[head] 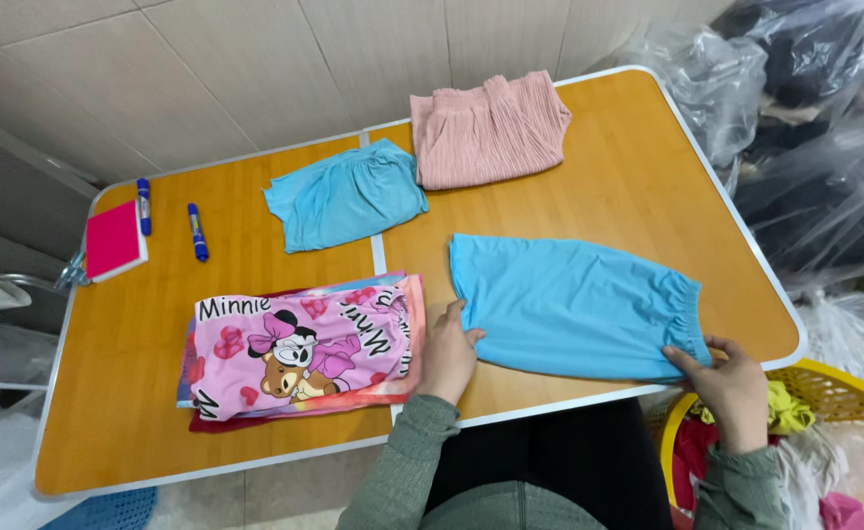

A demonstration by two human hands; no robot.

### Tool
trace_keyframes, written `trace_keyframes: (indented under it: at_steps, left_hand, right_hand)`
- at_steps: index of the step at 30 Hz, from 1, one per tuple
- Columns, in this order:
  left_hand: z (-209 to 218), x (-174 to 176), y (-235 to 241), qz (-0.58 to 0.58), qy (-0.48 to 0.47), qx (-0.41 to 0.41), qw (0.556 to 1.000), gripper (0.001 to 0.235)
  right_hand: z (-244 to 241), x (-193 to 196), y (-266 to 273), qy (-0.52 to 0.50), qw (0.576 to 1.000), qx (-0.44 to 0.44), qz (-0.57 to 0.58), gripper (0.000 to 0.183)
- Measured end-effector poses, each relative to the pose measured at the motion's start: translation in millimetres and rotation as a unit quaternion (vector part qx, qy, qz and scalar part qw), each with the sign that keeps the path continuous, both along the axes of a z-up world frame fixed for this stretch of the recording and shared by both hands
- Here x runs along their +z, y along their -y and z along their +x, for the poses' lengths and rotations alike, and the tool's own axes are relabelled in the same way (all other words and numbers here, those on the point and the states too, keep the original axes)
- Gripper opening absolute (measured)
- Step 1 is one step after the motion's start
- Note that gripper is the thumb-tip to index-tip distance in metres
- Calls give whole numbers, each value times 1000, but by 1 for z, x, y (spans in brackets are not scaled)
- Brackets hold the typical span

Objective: The person folds several pairs of shorts on a table, including red, pink, tie-dye, Minnie Mouse, and blue items. They smooth each piece, fold it in half, and stack the folded shorts on the table.

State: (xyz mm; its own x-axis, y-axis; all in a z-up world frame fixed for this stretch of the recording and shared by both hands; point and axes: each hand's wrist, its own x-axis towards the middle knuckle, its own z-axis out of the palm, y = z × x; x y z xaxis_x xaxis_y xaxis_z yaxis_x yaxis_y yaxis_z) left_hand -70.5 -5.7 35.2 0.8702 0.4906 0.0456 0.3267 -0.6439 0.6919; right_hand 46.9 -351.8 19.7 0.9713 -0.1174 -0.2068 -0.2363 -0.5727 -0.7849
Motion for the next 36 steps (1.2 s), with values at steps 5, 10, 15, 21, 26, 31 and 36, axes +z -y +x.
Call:
trace_keyframes:
  at_steps: [5,10,15,21,26,31,36]
  left_hand:
    - [-2,7,1,-82,120,-24,989,46]
    - [-14,17,-1,-159,112,-32,980,45]
    - [-30,16,0,-27,93,-96,991,54]
    - [-37,16,3,263,95,-129,951,57]
    - [-20,9,-7,261,39,-227,937,37]
    - [-11,10,-15,298,46,-264,916,11]
    - [-22,42,-29,178,126,-206,954,16]
  right_hand:
    - [8,-41,20,45,957,14,287,43]
    - [9,-59,38,3,933,7,361,51]
    - [-12,-28,21,106,988,36,103,63]
    - [-26,26,13,296,888,242,-255,71]
    - [-15,33,18,249,863,309,-313,59]
    - [-13,43,27,277,842,334,-320,37]
    - [-20,76,19,336,859,299,-243,28]
